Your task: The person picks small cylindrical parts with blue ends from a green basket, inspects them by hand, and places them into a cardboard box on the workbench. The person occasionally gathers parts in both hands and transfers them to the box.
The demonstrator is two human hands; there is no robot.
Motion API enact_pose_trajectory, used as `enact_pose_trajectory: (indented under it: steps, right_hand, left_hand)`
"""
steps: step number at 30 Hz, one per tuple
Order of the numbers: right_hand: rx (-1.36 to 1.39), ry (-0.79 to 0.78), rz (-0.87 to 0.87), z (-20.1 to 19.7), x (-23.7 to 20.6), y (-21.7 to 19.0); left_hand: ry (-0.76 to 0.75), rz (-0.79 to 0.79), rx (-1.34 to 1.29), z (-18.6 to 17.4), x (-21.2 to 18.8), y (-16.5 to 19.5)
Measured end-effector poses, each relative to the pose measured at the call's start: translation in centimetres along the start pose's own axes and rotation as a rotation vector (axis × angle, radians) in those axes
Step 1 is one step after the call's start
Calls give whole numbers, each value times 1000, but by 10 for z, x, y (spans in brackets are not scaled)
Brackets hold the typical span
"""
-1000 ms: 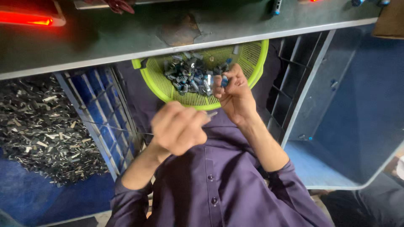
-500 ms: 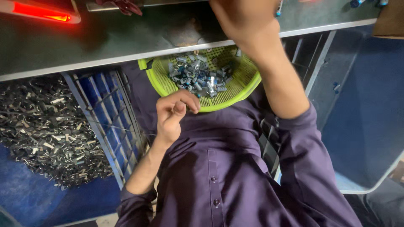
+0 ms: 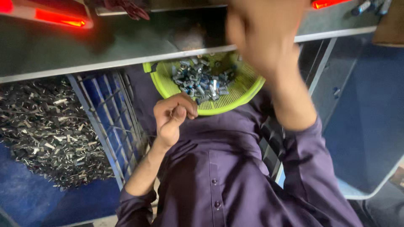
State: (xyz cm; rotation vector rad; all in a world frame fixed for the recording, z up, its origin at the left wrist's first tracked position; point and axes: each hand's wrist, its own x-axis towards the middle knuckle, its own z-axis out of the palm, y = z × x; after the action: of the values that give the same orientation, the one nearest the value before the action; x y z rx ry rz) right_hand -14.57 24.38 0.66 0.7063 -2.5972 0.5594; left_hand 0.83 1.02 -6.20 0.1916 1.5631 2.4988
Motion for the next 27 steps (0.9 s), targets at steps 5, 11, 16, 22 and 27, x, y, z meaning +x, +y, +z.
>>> enact_pose_trajectory:
  steps: [5,11,16,22,27]
  right_hand:
    - [788,-166,49,14,-63,-73]
    - [871,25,561,42,-134,-98]
    - [1305,127,806,45,-154,-92]
    - [1445,94,823,60,-156,-86]
    - [2054,113,1286,65,-150,-87]
  left_hand:
    - [55,-29,3,-2,5,20]
    - [159,11,286,18,23,29]
    - [39,333,770,23,32,26]
    - [-58,588,1045,19,37,31]
    - [-96,596,785,4,9,82]
